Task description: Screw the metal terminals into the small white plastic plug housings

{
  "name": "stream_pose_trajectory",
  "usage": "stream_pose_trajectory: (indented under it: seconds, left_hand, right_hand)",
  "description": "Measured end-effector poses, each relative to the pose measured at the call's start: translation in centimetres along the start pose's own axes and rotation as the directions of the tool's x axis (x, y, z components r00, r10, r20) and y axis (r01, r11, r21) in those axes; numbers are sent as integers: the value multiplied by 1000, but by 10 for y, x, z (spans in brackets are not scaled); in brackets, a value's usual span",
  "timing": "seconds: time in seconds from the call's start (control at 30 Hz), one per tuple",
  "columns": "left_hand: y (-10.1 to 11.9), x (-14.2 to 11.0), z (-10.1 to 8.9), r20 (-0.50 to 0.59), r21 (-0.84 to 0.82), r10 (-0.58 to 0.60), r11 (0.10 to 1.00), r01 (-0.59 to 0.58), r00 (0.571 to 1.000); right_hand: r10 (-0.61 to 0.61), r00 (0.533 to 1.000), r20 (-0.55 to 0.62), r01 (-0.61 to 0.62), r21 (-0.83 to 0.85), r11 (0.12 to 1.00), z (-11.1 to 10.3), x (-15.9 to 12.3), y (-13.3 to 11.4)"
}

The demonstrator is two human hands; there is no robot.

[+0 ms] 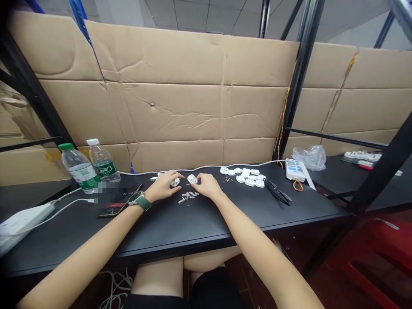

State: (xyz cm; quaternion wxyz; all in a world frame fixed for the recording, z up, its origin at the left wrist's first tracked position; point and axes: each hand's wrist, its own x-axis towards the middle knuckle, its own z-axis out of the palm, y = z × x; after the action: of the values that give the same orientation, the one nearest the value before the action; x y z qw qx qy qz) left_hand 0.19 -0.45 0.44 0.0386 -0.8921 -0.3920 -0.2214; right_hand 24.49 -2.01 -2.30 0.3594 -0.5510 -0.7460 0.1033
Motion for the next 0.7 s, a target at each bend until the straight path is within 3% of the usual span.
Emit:
stream_pose_trajectory:
  seconds: [0.1, 0.23, 0.4, 0.47, 0.53, 0.6, 0.7]
  left_hand:
    - [-2, -3, -2, 47, 114, -79, 991, 74, 996]
    - [-4, -6, -1, 116, 146, -133, 983, 115, 984]
    - [-10, -5, -3, 105, 189, -236, 958, 214, 966]
    - [-16, -6, -3, 44, 197, -355, 919, 340, 934]
    - [-25, -7, -2, -28, 175, -524, 836, 521, 851]
    - [-35, -8, 1, -44, 143, -627, 766, 626, 777]
    - [-46, -8, 6, -16, 125, -640, 761, 636, 768]
  right_hand:
    - [37, 999, 39, -35, -53, 998, 4, 1, 4]
    - [27, 996, 87, -18, -104, 994, 13, 4, 3]
    - [39, 999, 19, -38, -69, 997, 9, 4, -1]
    - [79, 997, -2, -79, -78, 994, 3, 4, 0]
    - [88, 996, 22, -85, -102, 991, -2, 4, 2]
    - [42, 996, 73, -34, -105, 994, -3, 4, 4]
    - [-46, 991, 123, 58, -96, 994, 2, 4, 6]
